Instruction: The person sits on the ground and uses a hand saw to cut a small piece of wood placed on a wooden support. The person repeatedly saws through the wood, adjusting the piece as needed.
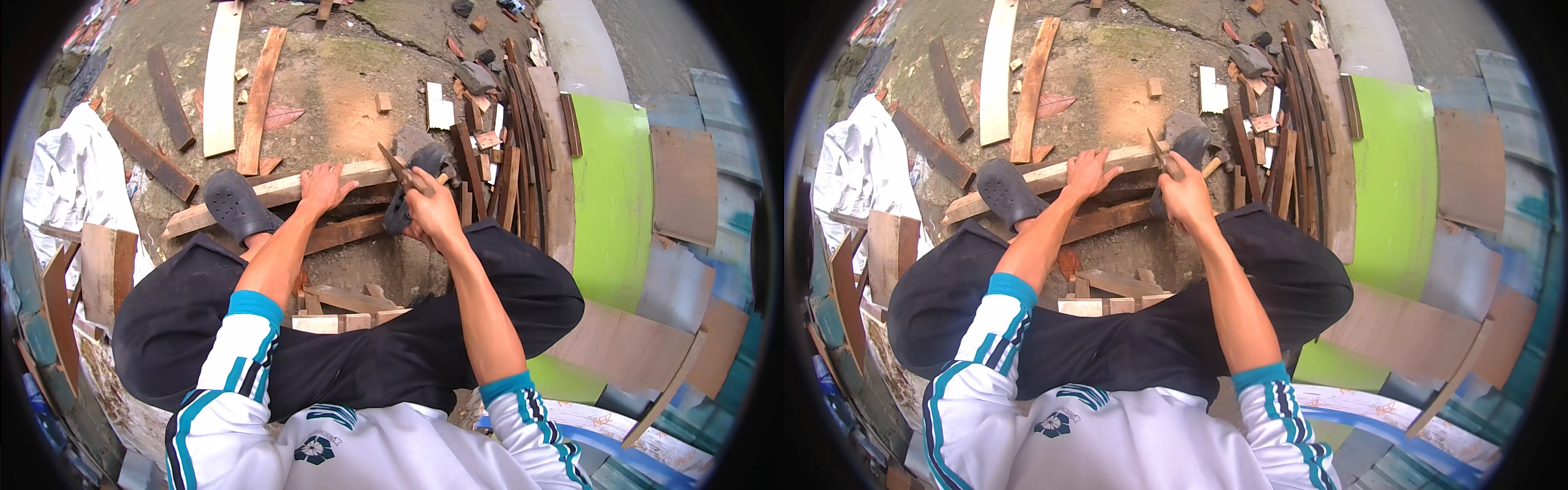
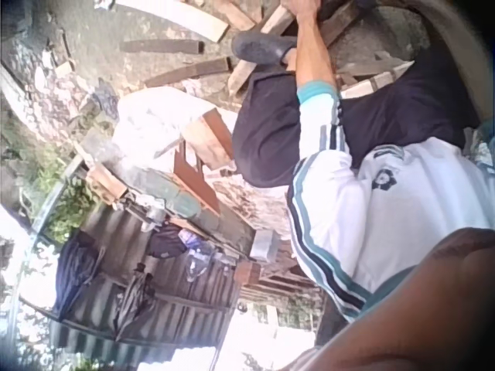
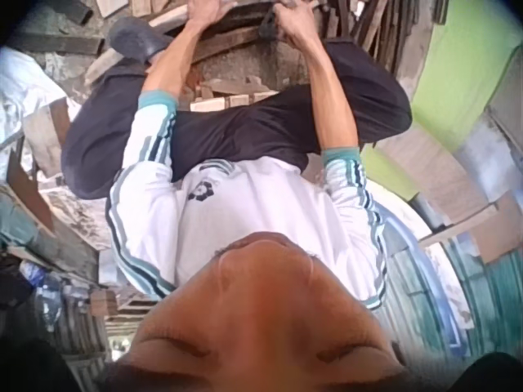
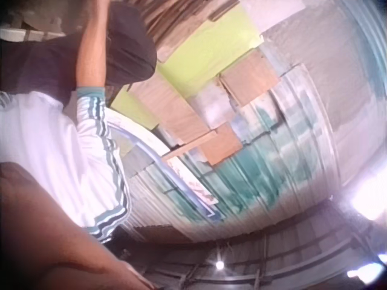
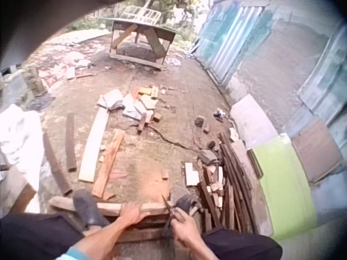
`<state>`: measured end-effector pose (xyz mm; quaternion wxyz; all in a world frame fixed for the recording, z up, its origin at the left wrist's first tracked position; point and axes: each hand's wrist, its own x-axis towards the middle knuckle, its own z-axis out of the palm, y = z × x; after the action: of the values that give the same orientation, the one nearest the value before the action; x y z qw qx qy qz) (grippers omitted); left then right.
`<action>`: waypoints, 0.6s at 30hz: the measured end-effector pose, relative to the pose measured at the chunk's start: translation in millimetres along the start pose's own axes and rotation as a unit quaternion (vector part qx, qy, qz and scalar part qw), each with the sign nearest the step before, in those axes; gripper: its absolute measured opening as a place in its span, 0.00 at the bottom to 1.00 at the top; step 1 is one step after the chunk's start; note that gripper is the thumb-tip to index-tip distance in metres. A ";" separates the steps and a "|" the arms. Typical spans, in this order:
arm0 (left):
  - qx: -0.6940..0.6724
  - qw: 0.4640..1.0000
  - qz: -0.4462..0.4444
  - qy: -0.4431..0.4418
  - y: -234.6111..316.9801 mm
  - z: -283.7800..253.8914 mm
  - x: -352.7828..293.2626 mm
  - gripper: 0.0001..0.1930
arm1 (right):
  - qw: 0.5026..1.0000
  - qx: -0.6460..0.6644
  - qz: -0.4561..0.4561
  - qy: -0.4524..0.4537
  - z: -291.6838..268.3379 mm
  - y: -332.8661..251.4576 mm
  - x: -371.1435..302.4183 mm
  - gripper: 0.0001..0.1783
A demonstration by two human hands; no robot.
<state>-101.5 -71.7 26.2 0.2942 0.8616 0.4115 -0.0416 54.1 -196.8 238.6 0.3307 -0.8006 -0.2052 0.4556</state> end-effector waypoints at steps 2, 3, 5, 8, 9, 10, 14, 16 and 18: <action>0.006 1.000 0.007 0.012 5.7 -7.1 7.0 0.38 | 0.999 -0.040 0.015 0.002 10.0 -17.6 20.2 0.37; 0.008 1.000 0.009 0.015 10.5 -8.4 9.0 0.38 | 0.997 -0.080 0.016 -0.002 2.8 -17.9 18.6 0.37; 0.021 1.000 0.003 0.013 -0.3 2.3 -6.0 0.38 | 0.992 -0.123 -0.004 0.004 7.1 -4.3 -9.9 0.36; 0.023 0.999 -0.030 0.004 -11.8 9.1 -6.1 0.38 | 0.990 -0.125 -0.064 0.008 -8.2 -1.5 -72.9 0.35; 0.020 0.999 -0.036 0.007 -15.2 4.9 -1.3 0.38 | 0.989 -0.129 -0.078 0.003 -12.5 -12.4 -95.3 0.34; 0.016 0.999 -0.040 0.004 -16.2 3.5 -1.8 0.38 | 0.985 -0.148 -0.092 -0.007 -14.5 -21.2 -109.7 0.35; 0.017 0.999 -0.028 0.001 -4.0 8.5 0.2 0.38 | 0.999 -0.053 0.001 -0.003 -4.2 0.9 -13.3 0.34; 0.022 1.000 -0.009 -0.014 5.6 7.1 -1.9 0.38 | 0.996 -0.091 -0.015 0.005 9.1 5.5 22.6 0.34; 0.021 1.000 -0.002 -0.017 13.9 6.8 -1.0 0.38 | 0.989 -0.146 -0.019 0.005 -1.3 14.4 15.8 0.35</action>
<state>-90.8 -82.8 27.5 0.2830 0.8658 0.4074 -0.0653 63.5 -197.4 219.4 0.2195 -0.8388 -0.2829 0.4100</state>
